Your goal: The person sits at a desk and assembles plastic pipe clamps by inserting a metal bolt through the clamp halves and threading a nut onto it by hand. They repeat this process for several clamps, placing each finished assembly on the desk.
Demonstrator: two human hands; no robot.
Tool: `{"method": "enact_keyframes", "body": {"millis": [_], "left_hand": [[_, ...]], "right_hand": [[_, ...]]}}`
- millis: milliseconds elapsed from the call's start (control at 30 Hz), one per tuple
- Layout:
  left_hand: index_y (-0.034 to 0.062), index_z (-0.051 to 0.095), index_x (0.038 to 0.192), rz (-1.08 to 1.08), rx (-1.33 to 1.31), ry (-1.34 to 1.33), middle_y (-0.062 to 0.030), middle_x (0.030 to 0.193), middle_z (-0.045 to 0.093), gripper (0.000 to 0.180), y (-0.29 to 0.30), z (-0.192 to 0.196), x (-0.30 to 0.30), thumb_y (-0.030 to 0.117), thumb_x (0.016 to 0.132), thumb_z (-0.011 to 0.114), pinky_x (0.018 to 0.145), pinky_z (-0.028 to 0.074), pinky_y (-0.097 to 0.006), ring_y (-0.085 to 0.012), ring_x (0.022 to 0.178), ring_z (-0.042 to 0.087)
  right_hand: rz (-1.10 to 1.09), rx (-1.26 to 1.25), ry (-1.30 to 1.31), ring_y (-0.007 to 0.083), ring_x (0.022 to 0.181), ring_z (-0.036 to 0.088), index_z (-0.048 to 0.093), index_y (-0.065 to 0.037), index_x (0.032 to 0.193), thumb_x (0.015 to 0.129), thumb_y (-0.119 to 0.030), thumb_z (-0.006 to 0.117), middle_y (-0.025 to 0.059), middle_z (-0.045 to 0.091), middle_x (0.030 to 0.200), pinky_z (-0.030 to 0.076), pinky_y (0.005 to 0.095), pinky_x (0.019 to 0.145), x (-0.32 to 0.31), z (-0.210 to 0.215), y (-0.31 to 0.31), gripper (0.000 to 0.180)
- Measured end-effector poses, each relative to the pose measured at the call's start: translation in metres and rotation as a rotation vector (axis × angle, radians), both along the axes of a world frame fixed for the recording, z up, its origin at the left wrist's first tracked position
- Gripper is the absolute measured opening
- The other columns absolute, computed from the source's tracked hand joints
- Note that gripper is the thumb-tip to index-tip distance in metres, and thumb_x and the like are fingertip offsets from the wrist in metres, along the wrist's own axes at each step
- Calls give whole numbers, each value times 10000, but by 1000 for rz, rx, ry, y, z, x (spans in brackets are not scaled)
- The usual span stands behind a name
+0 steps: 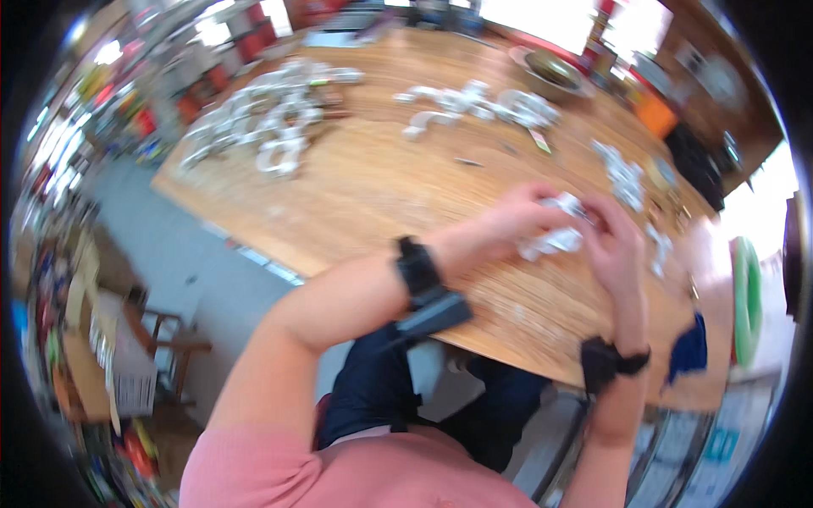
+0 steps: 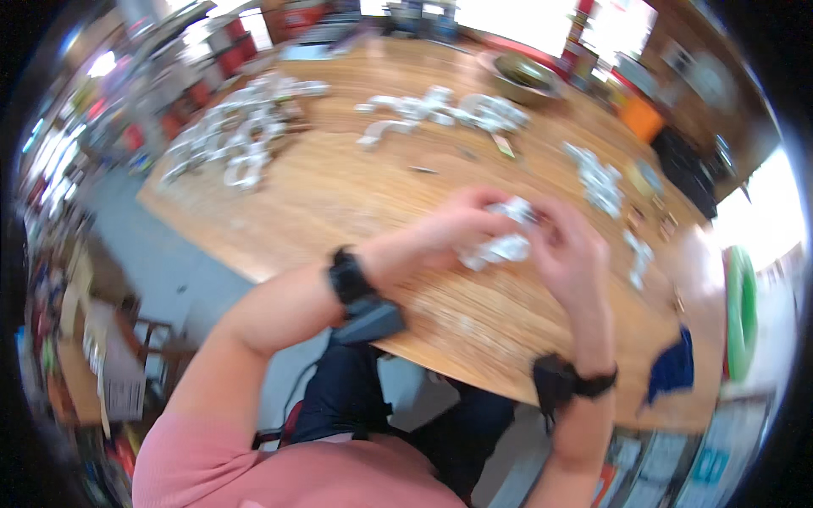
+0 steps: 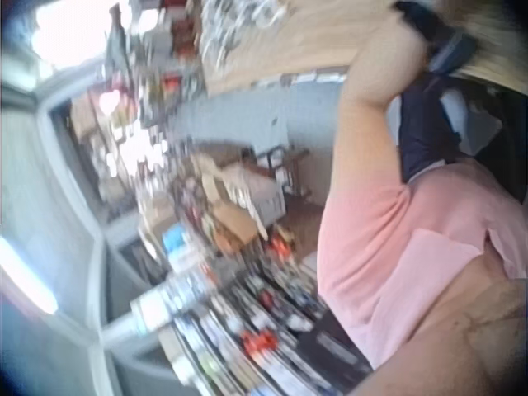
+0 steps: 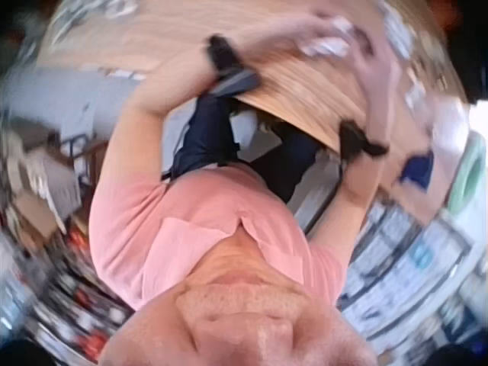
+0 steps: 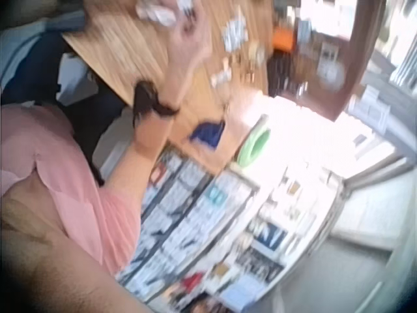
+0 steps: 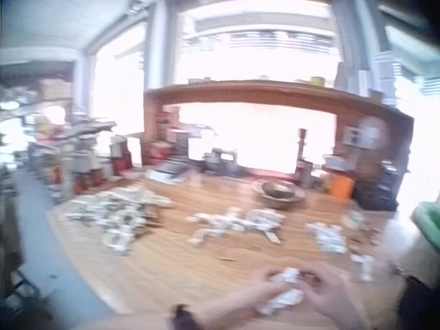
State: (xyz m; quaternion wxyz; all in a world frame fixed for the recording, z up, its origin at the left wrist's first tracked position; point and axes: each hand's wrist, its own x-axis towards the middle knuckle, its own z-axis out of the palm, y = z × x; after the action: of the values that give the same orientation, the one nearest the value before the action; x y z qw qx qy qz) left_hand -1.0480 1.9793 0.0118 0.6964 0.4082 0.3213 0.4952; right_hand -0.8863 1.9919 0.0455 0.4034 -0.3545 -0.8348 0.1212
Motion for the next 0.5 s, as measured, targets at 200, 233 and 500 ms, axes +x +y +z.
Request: {"method": "enact_keyframes", "body": {"millis": [200, 233, 500], "left_hand": [[-7, 531, 936, -1, 22, 2, -84, 771, 574, 311, -2, 7, 10, 109, 670, 645, 480, 471, -273, -151, 647, 571], [-5, 538, 916, 7, 33, -30, -82, 766, 577, 292, -2, 4, 8, 106, 667, 642, 469, 467, -271, -147, 646, 571], [17, 582, 773, -44, 65, -106, -47, 681, 571, 168, 12, -4, 12, 126, 661, 644, 448, 417, -255, -121, 566, 529]], "right_hand": [[22, -72, 3, 90, 597, 498, 572, -15, 837, 750, -22, 597, 30, 549, 704, 402, 209, 538, 16, -5, 1, 91], [-24, -148, 61, 84, 604, 488, 566, -12, 841, 756, -23, 596, 20, 542, 700, 394, 203, 541, 12, -6, 1, 91], [19, -101, 41, 87, 641, 502, 576, -15, 883, 758, -16, 592, 24, 557, 757, 400, 200, 552, 16, -10, 11, 126]]}}
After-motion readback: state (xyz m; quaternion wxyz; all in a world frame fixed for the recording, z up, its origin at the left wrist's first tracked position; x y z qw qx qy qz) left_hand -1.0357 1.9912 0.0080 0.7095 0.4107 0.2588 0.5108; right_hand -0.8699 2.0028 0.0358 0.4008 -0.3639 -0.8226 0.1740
